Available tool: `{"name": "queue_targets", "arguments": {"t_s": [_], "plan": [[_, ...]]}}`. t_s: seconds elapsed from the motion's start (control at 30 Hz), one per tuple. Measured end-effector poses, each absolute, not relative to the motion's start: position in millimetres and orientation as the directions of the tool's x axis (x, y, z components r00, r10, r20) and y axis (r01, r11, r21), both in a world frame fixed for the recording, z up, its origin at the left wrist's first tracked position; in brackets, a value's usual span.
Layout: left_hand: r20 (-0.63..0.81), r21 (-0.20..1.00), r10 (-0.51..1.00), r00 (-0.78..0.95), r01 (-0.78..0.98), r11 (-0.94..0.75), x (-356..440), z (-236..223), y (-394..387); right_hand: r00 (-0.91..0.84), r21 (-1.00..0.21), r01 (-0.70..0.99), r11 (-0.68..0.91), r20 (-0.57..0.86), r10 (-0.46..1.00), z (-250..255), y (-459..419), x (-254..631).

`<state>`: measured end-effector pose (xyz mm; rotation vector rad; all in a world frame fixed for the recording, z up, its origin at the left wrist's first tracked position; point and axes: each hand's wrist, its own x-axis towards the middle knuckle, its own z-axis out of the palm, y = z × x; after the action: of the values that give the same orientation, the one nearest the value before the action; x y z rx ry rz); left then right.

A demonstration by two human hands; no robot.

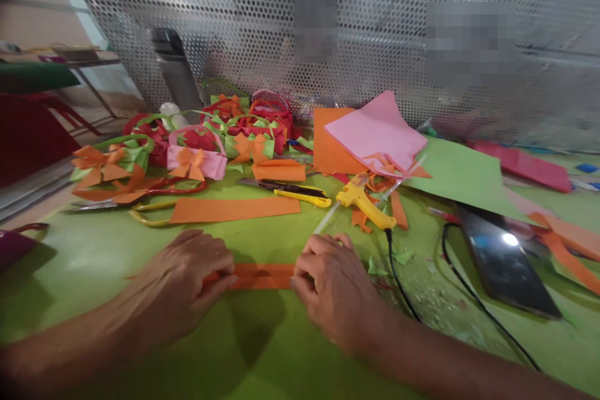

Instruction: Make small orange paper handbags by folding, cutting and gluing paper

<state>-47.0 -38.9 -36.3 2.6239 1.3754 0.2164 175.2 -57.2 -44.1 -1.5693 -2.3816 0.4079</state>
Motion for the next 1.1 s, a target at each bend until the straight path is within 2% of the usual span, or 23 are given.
{"name": "queue_targets", "arguments": {"t_s": [0.2,0.33,0.53,0.8,0.97,1.1], "plan": [[0.035,0.18,0.839,0.544,0.822,-0.54,-46,-37,-40,-0.34,-0.411,0.856,0.315,0.011,0.94,-44,-55,174],[0.077,0.187,0.831,0.551,0.811,-0.555,-47,-42,-40,-0.343,-0.433,0.848,0.307,-0.006,0.939,-43,-55,176],[0.244,0.177,0.788,0.565,0.773,-0.609,-49,-55,-39,-0.382,-0.405,0.845,0.349,0.0,0.924,-41,-56,175],[0.253,0.149,0.774,0.58,0.767,-0.624,-48,-52,-40,-0.382,-0.388,0.853,0.35,-0.006,0.924,-42,-53,172],[0.332,0.125,0.753,0.568,0.765,-0.632,-47,-57,-39,-0.388,-0.372,0.859,0.351,-0.026,0.921,-39,-52,170],[0.328,0.102,0.75,0.575,0.767,-0.633,-46,-55,-40,-0.401,-0.365,0.856,0.366,-0.023,0.916,-38,-51,169]]}}
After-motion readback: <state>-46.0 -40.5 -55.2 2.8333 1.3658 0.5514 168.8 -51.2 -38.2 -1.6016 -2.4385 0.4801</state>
